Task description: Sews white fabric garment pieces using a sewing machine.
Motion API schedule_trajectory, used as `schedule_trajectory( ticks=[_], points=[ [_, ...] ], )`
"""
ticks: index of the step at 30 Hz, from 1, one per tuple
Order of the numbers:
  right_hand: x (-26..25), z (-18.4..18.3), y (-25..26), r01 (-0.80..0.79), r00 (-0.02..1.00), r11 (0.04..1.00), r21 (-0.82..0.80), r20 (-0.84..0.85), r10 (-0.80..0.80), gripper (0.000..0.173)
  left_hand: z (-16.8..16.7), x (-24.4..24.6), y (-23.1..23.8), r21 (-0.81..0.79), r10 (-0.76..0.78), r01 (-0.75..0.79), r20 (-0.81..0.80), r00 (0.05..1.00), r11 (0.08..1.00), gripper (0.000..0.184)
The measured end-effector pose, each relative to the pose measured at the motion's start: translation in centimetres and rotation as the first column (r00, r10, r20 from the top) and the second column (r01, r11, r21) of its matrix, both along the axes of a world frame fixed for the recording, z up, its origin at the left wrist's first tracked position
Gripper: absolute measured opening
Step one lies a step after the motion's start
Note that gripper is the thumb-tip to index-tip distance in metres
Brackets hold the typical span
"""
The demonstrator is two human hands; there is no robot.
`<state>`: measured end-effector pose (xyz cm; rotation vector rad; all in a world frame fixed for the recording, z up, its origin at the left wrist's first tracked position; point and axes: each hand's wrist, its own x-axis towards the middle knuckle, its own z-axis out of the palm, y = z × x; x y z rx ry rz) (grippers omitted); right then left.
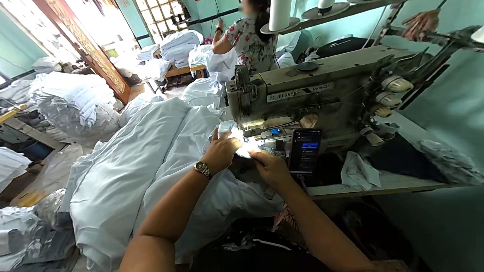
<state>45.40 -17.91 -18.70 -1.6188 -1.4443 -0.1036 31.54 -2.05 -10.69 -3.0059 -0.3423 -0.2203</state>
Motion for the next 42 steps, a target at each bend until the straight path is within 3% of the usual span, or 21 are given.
schedule_trajectory(
  ticks=[3,8,11,14,29,35,39,42],
  points=[
    [0.1,0.4,0.0,-0.03,0.999,0.999,-0.029,0.01,0.03,0.024,0.2,0.5,0.0,0.027,0.053,-0.053,-0.029,0.998,0.998,0.033],
    [-1.7,-1.6,-2.2,-0.093,0.995,0.978,0.185,-0.015,0.097,0.028,0.2,0.5,-0.2,-0.014,0.08,-0.081,-0.053,0.995,0.997,0.032],
    [-2.8,-4.9,-2.5,-0.098,0.994,0.991,0.091,-0.037,0.102,0.028,0.1,0.6,-0.2,-0.022,0.079,-0.081,-0.057,0.995,0.996,0.03],
    [-3.4,-7.1,-2.0,-0.075,0.994,0.997,-0.034,0.071,0.077,0.024,0.0,0.7,-0.1,-0.032,0.08,-0.082,-0.054,0.995,0.996,0.029],
    [-3.5,-6.8,-1.6,-0.057,0.993,0.989,-0.14,0.098,0.071,0.019,0.0,0.7,0.0,-0.044,0.081,-0.084,-0.06,0.995,0.995,0.03],
    [-3.6,-6.3,-1.5,-0.039,0.997,0.982,-0.187,0.057,0.05,0.028,0.7,1.3,0.2,-0.069,0.089,-0.096,-0.096,0.991,0.993,0.024],
    [-4.0,-6.4,-1.6,-0.02,0.998,0.986,-0.165,0.051,0.029,0.035,0.8,2.1,1.0,-0.248,0.067,-0.054,0.043,0.997,0.967,0.024],
    [-3.8,-7.0,-1.2,-0.021,0.996,0.994,-0.108,0.079,0.029,0.042,-0.3,3.4,4.0,-0.242,-0.008,0.052,0.179,0.984,0.969,0.028]
  ],
)
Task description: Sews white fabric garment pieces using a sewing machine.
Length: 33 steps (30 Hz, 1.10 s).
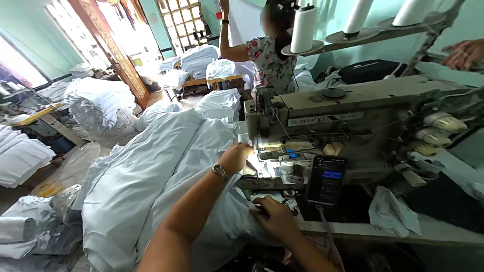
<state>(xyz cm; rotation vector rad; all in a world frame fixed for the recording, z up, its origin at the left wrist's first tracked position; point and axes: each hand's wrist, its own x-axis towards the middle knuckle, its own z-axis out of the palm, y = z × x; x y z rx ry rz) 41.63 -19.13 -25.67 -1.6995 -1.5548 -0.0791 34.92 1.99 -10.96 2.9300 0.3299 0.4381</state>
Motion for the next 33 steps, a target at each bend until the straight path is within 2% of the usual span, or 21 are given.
schedule_trajectory(
  ticks=[2,4,8,10,11,12,13,14,15,16,18,20,22,25,27,28,30,31,32,33],
  points=[
    [0.0,-0.2,-0.1,-0.006,1.0,1.0,0.005,0.009,0.006,0.045,0.3,1.2,1.5,0.038,0.019,-0.017,-0.063,0.998,0.999,0.027],
    [0.1,-0.1,-0.2,-0.016,1.0,1.0,-0.003,-0.006,0.016,0.049,0.9,1.5,3.1,0.032,0.121,-0.118,-0.1,0.988,0.993,0.027],
    [0.6,0.4,-0.7,-0.049,0.993,0.999,-0.023,-0.108,0.046,0.05,0.6,-2.7,6.6,-0.062,0.329,-0.324,0.168,0.929,0.944,0.022],
    [0.6,0.3,-0.9,-0.037,0.99,0.999,0.002,-0.135,0.037,0.043,0.8,-5.5,4.7,-0.183,0.427,-0.391,0.243,0.871,0.902,0.022],
    [0.5,0.1,-0.9,-0.026,0.989,1.0,0.014,-0.143,0.028,0.041,1.1,-7.0,2.8,-0.3,0.469,-0.394,0.245,0.849,0.869,0.022],
    [0.5,0.0,-0.9,-0.017,0.987,1.0,0.025,-0.157,0.021,0.04,1.7,-8.6,0.5,-0.473,0.489,-0.351,0.207,0.847,0.808,0.024],
    [0.6,0.0,-0.8,-0.006,0.985,0.999,0.033,-0.171,0.012,0.041,2.0,-10.1,-1.4,-0.678,0.457,-0.243,0.154,0.876,0.693,0.033],
    [0.7,0.0,-0.6,0.004,0.982,0.999,0.04,-0.187,0.004,0.041,1.8,-11.3,-3.1,-0.836,0.374,-0.118,0.109,0.921,0.536,0.043],
    [0.6,0.2,-0.5,0.012,0.98,0.999,0.038,-0.199,-0.004,0.04,0.9,-12.2,-4.5,-0.906,0.287,-0.063,0.066,0.956,0.418,0.048],
    [0.5,0.5,-0.4,0.025,0.979,0.999,0.026,-0.201,-0.019,0.039,-0.7,-12.8,-5.5,-0.918,0.237,-0.081,0.015,0.971,0.389,0.051],
    [0.2,1.5,0.1,0.068,0.984,0.997,0.045,-0.166,-0.06,0.033,-3.3,-13.1,-6.8,-0.829,0.191,-0.16,-0.065,0.979,0.535,0.048],
    [-0.1,3.1,0.8,0.106,0.989,0.989,0.108,-0.112,-0.094,0.028,-4.3,-13.2,-7.4,-0.706,0.126,-0.091,-0.003,0.992,0.702,0.031],
    [-0.3,4.4,1.4,0.143,0.99,0.977,0.157,-0.03,-0.14,0.027,-4.0,-13.4,-7.9,-0.573,0.055,-0.013,0.056,0.997,0.82,0.022],
    [-0.7,5.5,2.6,0.191,0.977,0.963,0.191,0.055,-0.205,0.024,-3.3,-13.6,-9.2,-0.299,-0.022,0.024,0.011,1.0,0.954,0.019],
    [-0.7,5.9,3.0,0.176,0.98,0.965,0.195,0.055,-0.19,0.026,-2.5,-13.6,-9.8,-0.18,-0.095,0.072,-0.12,0.988,0.981,0.023],
    [-0.7,6.0,3.0,0.164,0.984,0.969,0.187,0.037,-0.173,0.026,-1.7,-13.9,-9.9,-0.18,-0.165,0.131,-0.187,0.968,0.975,0.023],
    [-0.5,6.0,2.5,0.139,0.99,0.977,0.163,-0.035,-0.135,0.025,0.5,-15.4,-8.4,-0.302,-0.252,0.192,-0.173,0.952,0.934,0.014],
    [-0.3,5.8,2.0,0.125,0.99,0.98,0.154,-0.081,-0.113,0.025,2.0,-17.0,-6.6,-0.38,-0.216,0.168,-0.086,0.973,0.909,0.01],
    [0.0,5.6,1.4,0.116,0.988,0.983,0.144,-0.123,-0.098,0.025,3.8,-19.3,-4.3,-0.461,-0.08,0.079,0.016,0.997,0.884,0.019],
    [0.4,5.4,0.8,0.118,0.983,0.984,0.132,-0.155,-0.097,0.028,5.4,-21.8,-1.8,-0.574,0.153,-0.07,0.096,0.984,0.816,0.028]
  ],
)
